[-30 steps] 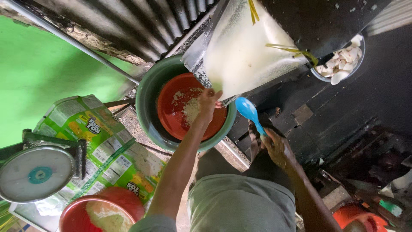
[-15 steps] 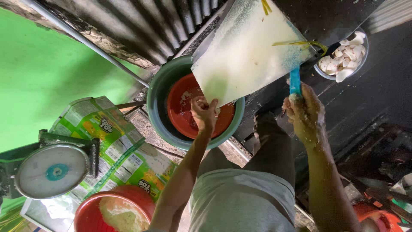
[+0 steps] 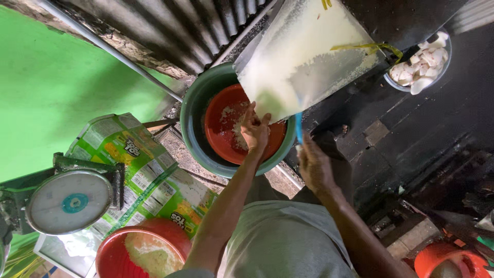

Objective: The person grates coconut halves against a rotating manual grater machine, holding a guard board with one hand while pressing each coconut half against the drum, and drops the shreds into a bowl. They then scrape accumulated grated coconut from the machine chute into a red bowl and resume grating more coconut halves.

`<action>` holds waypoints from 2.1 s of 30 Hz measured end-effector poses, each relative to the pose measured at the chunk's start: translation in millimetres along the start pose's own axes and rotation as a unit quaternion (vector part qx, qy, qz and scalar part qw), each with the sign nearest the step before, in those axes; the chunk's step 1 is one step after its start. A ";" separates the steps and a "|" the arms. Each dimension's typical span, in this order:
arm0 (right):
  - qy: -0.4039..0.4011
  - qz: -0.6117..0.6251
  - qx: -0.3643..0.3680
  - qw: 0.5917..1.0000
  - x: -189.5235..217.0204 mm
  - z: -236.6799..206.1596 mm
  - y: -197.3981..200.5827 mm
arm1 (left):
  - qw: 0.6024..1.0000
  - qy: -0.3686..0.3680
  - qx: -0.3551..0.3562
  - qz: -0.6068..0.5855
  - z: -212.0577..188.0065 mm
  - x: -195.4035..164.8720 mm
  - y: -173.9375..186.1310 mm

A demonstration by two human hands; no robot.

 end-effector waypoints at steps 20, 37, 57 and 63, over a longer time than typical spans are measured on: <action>-0.095 -0.026 -0.028 0.995 -58.8 86.3 32.7 | 0.998 -0.018 0.010 0.062 -0.2 -11.2 18.0; -0.015 -0.050 0.049 0.997 -39.1 62.2 -31.8 | 0.992 0.118 0.045 0.020 5.3 -0.2 0.2; -0.169 -0.070 0.092 0.979 -62.3 153.7 -13.6 | 0.976 0.189 0.109 -0.009 -7.5 1.6 16.3; 0.000 -0.097 0.138 0.986 -42.0 88.3 -67.1 | 0.970 0.206 0.124 -0.036 5.0 11.2 1.7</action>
Point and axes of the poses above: each hand's wrist, its own z-axis towards the middle knuckle, its own y-axis out of the back of the hand, x = y × z, the point moved 10 cm from there along z, towards the middle knuckle, and after that the axes turned 10 degrees about -y, right-handed, at the moved point
